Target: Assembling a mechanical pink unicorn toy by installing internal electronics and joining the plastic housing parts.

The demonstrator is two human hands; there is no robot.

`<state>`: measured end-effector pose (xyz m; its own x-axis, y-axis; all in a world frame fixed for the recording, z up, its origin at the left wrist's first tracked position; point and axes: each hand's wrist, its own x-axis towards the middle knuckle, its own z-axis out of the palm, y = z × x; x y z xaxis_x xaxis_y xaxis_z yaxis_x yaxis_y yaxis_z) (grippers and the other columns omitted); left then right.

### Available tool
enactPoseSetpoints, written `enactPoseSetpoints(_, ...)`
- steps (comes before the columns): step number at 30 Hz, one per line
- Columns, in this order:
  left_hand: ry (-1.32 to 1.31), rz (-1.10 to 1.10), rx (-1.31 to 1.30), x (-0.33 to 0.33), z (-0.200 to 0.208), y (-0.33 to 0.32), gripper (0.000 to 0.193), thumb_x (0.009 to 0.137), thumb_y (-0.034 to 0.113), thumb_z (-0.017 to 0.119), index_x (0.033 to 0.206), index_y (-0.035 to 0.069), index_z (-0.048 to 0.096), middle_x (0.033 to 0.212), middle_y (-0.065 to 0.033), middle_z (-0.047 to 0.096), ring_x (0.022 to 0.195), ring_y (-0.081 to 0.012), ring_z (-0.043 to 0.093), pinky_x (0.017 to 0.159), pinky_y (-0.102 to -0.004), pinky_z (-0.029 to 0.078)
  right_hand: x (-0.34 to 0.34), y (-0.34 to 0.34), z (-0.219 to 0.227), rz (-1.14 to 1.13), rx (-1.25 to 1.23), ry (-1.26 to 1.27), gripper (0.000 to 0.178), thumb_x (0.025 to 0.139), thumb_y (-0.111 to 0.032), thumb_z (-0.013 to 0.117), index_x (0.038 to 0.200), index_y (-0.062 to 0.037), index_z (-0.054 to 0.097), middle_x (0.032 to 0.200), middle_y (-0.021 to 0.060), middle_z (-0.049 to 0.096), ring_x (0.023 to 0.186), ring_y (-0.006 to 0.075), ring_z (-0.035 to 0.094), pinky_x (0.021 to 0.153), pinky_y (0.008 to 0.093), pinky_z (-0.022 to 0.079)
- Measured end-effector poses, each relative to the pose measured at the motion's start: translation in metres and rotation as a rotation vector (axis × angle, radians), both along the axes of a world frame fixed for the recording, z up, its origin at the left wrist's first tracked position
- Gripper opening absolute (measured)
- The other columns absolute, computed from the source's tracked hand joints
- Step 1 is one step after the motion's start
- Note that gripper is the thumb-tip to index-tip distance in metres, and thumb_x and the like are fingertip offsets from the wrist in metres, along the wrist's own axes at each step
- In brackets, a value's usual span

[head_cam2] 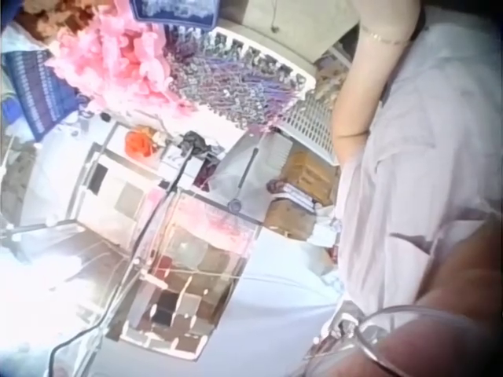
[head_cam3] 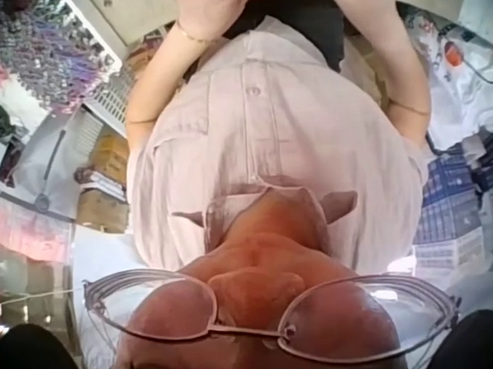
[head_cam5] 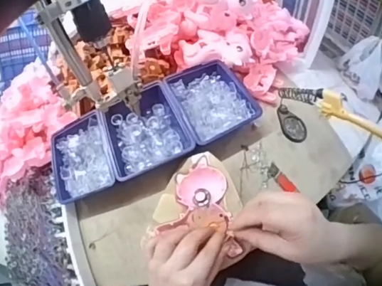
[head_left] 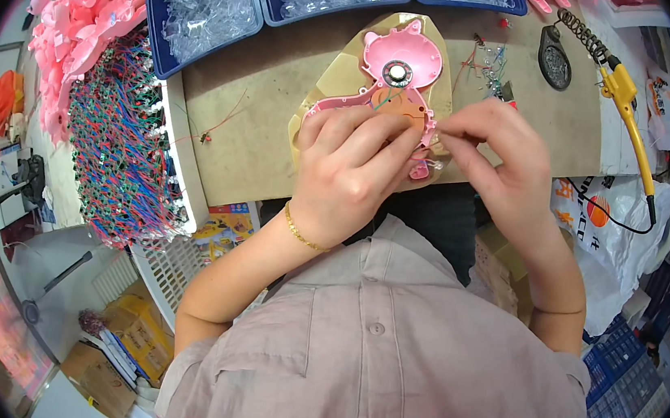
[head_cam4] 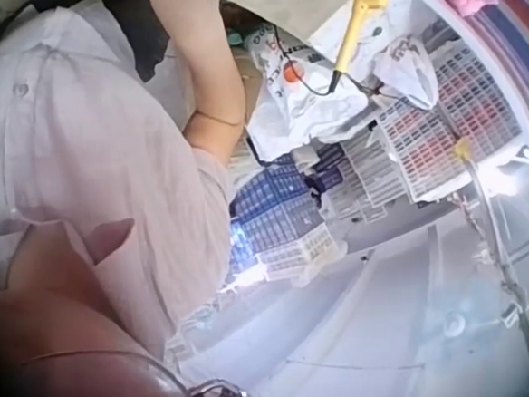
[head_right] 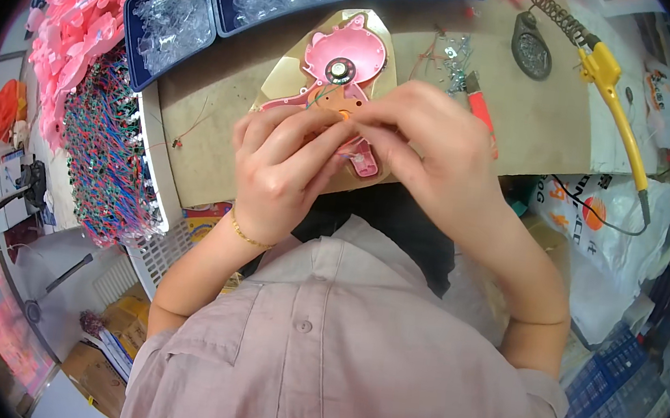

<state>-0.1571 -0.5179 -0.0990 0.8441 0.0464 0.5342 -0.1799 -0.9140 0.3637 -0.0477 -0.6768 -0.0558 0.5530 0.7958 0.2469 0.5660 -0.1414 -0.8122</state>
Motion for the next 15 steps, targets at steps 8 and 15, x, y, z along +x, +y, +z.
enactPoseSetpoints(8,0.009,0.001,-0.041,-0.03,-0.011,0.025,0.027,0.073,0.008,0.071,0.1,0.008,0.069,0.102,-0.0051,0.066,0.093,-0.0221,0.063,0.076,-0.0341,0.049,0.004,-0.017,-0.01,-0.164,-0.368,0.248,0.008,0.081,-0.001,0.063,0.089,0.0016,0.063,0.083,0.0057,0.059,0.072,0.0136,0.056,0.062,0.0257,0.044)
enactPoseSetpoints(15,0.075,0.176,0.149,-0.023,0.001,0.012,0.026,0.072,0.015,0.071,0.098,0.012,0.07,0.103,0.0018,0.064,0.094,-0.0155,0.057,0.082,-0.0312,0.041,-0.008,-0.017,-0.026,-0.076,-0.308,-0.507,0.018,0.074,-0.003,0.069,0.09,-0.0028,0.06,0.085,0.011,0.057,0.076,0.0283,0.057,0.065,0.0353,0.046)
